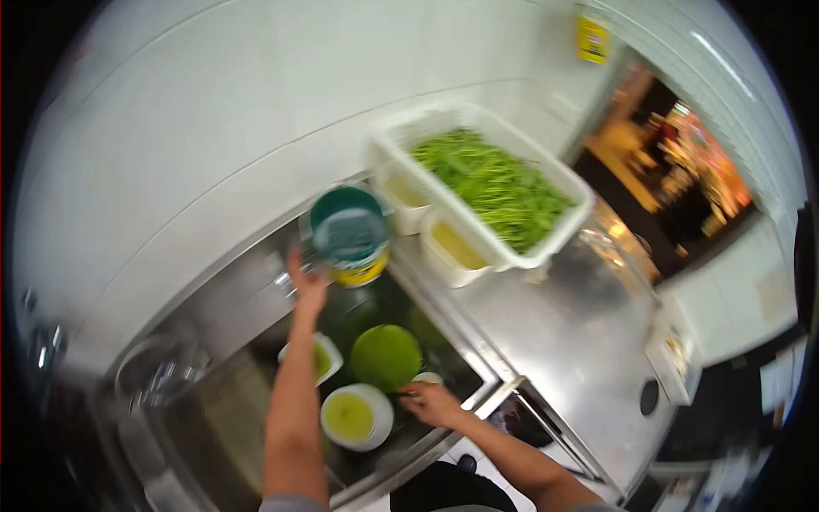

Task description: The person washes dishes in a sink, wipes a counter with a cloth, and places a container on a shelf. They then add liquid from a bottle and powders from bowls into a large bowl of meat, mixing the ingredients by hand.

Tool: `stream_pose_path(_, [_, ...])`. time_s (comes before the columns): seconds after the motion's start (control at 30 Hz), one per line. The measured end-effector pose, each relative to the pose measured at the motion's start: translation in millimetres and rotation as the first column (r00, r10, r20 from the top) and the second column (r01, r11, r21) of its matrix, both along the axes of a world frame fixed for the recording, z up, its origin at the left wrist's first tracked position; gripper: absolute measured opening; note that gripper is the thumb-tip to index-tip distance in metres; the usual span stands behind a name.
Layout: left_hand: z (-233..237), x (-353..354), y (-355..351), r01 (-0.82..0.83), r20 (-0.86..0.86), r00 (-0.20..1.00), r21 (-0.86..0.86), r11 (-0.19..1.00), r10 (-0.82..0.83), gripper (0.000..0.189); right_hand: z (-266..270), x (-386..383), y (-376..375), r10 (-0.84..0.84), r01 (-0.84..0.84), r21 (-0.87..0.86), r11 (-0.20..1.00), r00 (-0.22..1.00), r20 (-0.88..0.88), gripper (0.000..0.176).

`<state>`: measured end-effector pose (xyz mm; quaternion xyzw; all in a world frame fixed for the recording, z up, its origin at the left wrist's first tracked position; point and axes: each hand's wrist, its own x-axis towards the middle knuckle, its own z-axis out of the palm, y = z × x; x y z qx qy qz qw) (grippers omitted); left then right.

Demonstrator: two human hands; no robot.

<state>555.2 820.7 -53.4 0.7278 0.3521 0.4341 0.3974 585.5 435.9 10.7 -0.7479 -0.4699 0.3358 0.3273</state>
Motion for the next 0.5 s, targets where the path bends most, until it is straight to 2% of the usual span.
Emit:
stream_pose_path(0.03, [3.5,7.1,6.9,0.015,0.067,0.998,-0.023,1.0,-0.014,0.087,-29.3,5.2,19.2,0.05,-0.051,0.021,0.998,0.999,0.004,0.029])
stream_pose_path(0.07, [-12.2,8.6,21.8,0.056,0.056,0.997,0.011,0.998,-0.056,0.088,-45.0,9.6,38.1,0.078,-0.077,-0.05,0.996,0.997,0.004,0.03])
stream_pose_path(0.1, [3.2,9.3,10.0,0.127,0.171,0.981,-0.181,0.975,-0.096,0.089,-59.0,12.1,55.4,0.053,-0.053,-0.058,0.997,0.999,0.008,0.032])
stream_pose_path(0.13, [-0.9,0.5,4.8,0.211,0.238,0.959,-0.238,0.948,-0.154,0.091,-40.2,12.3,71.6,0.008,-0.019,-0.15,0.988,0.997,-0.073,0.033])
stream_pose_path(0.17, [-15.2,-6.4,2.2,0.196,0.195,0.967,-0.143,0.97,-0.167,0.093,-70.3,9.5,86.6,-0.009,0.002,-0.116,0.993,0.998,-0.063,0.032])
stream_pose_path(0.23, [-1.4,-23.6,-22.3,0.165,0.002,0.986,-0.236,0.958,-0.169,0.092,-108.8,7.9,120.4,-0.128,0.112,-0.127,0.986,0.983,-0.128,0.032])
stream_pose_path(0.3, [9.0,-33.8,-63.7,0.175,-0.03,0.982,-0.182,0.967,-0.184,0.09,-150.8,2.4,157.0,-0.263,0.245,-0.112,0.963,0.944,-0.197,0.032])
stream_pose_path(0.37, [2.6,-46.5,-99.4,0.146,-0.041,0.986,-0.276,0.95,-0.163,0.081,-157.9,-2.6,198.2,-0.514,0.433,-0.278,0.858,0.712,-0.478,0.035])
stream_pose_path(0.4, [-14.3,-53.3,-115.1,0.187,0.099,0.982,-0.437,0.88,-0.16,0.079,-157.7,-4.4,216.0,-0.624,0.506,-0.375,0.777,0.534,-0.571,0.036])
stream_pose_path(0.43, [-31.7,-57.4,-127.5,0.24,0.23,0.965,-0.579,0.779,-0.127,0.079,-156.5,-12.0,224.8,-0.673,0.547,-0.422,0.723,0.421,-0.609,0.038])
stream_pose_path(0.5, [-49.2,-58.3,-146.1,0.194,0.041,0.98,-0.444,0.875,-0.196,0.077,-154.7,-23.8,233.7,-0.681,0.545,-0.451,0.707,0.352,-0.643,0.042])
